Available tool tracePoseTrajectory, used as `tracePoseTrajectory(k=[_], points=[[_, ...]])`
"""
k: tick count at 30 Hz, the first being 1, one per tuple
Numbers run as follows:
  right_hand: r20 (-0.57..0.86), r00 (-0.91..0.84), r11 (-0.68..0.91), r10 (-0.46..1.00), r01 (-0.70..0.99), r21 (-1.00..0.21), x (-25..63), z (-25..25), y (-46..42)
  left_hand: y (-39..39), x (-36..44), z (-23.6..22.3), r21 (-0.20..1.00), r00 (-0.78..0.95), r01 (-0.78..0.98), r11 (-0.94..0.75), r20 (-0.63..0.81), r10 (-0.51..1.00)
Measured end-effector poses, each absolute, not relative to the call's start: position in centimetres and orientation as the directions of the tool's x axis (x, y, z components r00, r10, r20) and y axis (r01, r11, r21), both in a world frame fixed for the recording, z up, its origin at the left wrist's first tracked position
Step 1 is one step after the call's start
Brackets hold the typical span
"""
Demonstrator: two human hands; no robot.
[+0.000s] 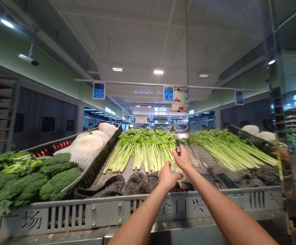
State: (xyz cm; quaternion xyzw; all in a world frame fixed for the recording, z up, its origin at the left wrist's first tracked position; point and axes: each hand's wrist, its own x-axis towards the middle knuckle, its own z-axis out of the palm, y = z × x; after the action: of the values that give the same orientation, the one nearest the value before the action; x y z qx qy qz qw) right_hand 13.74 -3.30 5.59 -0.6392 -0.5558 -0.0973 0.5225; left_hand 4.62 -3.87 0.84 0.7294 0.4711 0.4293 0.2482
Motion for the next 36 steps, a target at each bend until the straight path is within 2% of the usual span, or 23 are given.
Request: tracePoseTrajectory(k=[11,17,24,31,36], points=[[0.675,0.411,0.118,0.613,0.796,-0.593,15.8,3.9,-4.0,-4.6,6.2,-0.5,0.744,0.237,0.501,-0.442,0.373,0.897],[0.662,0.437,0.078,0.609,0.798,-0.598,16.3,2.1,-4.2,-5.4,6.5,-1.9,0.758,0.23,0.519,-0.395,0.321,0.919],[0.694,0.444,0.189,0.567,0.75,-0.634,16.1,1.1,-5.1,-5.9,6.1,-2.4,0.713,0.244,0.537,-0.45,0.38,0.892],[0.656,0.455,0.131,0.603,0.754,-0.644,15.2,1.0,-4.7,-5.3,5.4,-2.9,0.714,0.221,0.549,-0.434,0.377,0.9],[0.686,0.449,0.16,0.573,0.759,-0.631,14.3,1.0,-4.1,-5.2,4.4,-2.5,0.702,0.211,0.575,-0.421,0.37,0.905]])
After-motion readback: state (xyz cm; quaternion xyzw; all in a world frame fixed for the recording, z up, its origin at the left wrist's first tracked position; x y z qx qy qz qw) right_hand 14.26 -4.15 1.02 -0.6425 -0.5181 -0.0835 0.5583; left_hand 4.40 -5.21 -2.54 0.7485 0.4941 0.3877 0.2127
